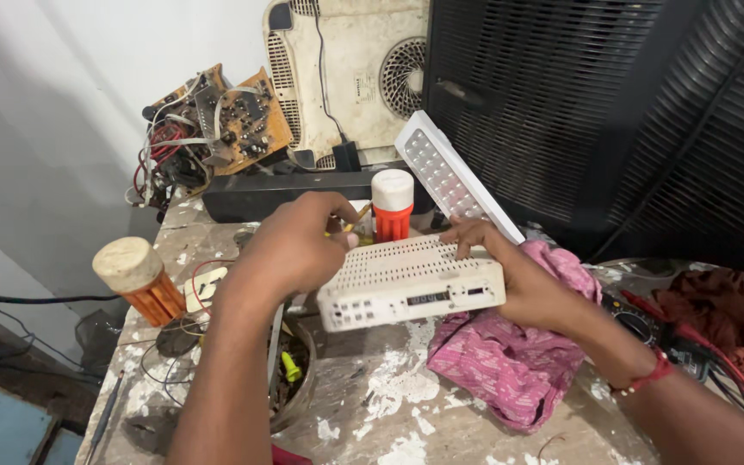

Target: The person wipes a white set-top box and a red device with a pink cloth, then uses a yellow-handled screwdriver to pry open a black power adapter. They separate the adapter's plastic casing and lift out its green circuit board with attached wires.

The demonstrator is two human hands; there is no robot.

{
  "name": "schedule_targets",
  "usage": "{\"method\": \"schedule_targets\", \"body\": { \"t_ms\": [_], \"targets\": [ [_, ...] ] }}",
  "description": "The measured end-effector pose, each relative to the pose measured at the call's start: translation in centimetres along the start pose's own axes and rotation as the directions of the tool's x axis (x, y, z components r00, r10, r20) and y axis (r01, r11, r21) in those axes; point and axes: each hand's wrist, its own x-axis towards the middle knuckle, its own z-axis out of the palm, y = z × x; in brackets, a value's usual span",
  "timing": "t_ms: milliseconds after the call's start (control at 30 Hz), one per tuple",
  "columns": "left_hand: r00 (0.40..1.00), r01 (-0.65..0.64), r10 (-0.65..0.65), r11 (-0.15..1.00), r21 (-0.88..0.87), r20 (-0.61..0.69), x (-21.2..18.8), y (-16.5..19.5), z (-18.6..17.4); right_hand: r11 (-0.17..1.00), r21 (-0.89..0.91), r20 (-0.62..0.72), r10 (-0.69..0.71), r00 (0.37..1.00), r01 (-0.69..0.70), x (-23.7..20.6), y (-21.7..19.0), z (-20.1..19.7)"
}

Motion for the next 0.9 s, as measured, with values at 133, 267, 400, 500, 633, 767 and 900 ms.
{"method": "schedule_targets", "body": {
  "t_ms": [133,267,400,500,633,767,900],
  "targets": [
    [0.998,0.021,-0.021,1.0,0.008,-0.061,0.7,-1.2,0.0,0.989,-0.105,0.096,0.118,0.988,-0.108,0.0,-1.7,-1.0],
    [0.992,0.111,-0.106,0.992,0.066,-0.066,0.9,-1.9,-0.2,0.942,-0.308,0.158,0.188,0.969,-0.132,0.0,-3.3,-1.8],
    [0.988,0.153,-0.151,0.981,0.116,-0.03,1.0,-2.3,0.0,0.889,-0.436,0.188,0.244,0.951,-0.141,0.2,-3.8,-1.7],
    [0.989,0.148,-0.148,0.976,0.158,-0.012,1.0,-2.3,0.7,0.913,-0.404,0.186,0.137,0.973,-0.052,-0.1,-3.7,-1.5],
    [0.983,-0.141,0.146,0.989,-0.05,0.111,0.5,-1.5,2.2,0.944,-0.327,0.017,0.052,0.999,-0.043,-0.2,-3.0,-0.9],
    [0.908,-0.391,0.387,0.92,-0.007,0.161,-0.1,0.6,4.1,0.981,-0.173,-0.171,0.053,0.984,-0.083,-0.1,-1.9,-0.2],
    [0.887,-0.462,0.459,0.877,0.135,0.055,-0.5,1.3,4.5,0.994,0.062,-0.247,0.099,0.964,-0.087,0.2,-0.8,0.1]
  ]
}}
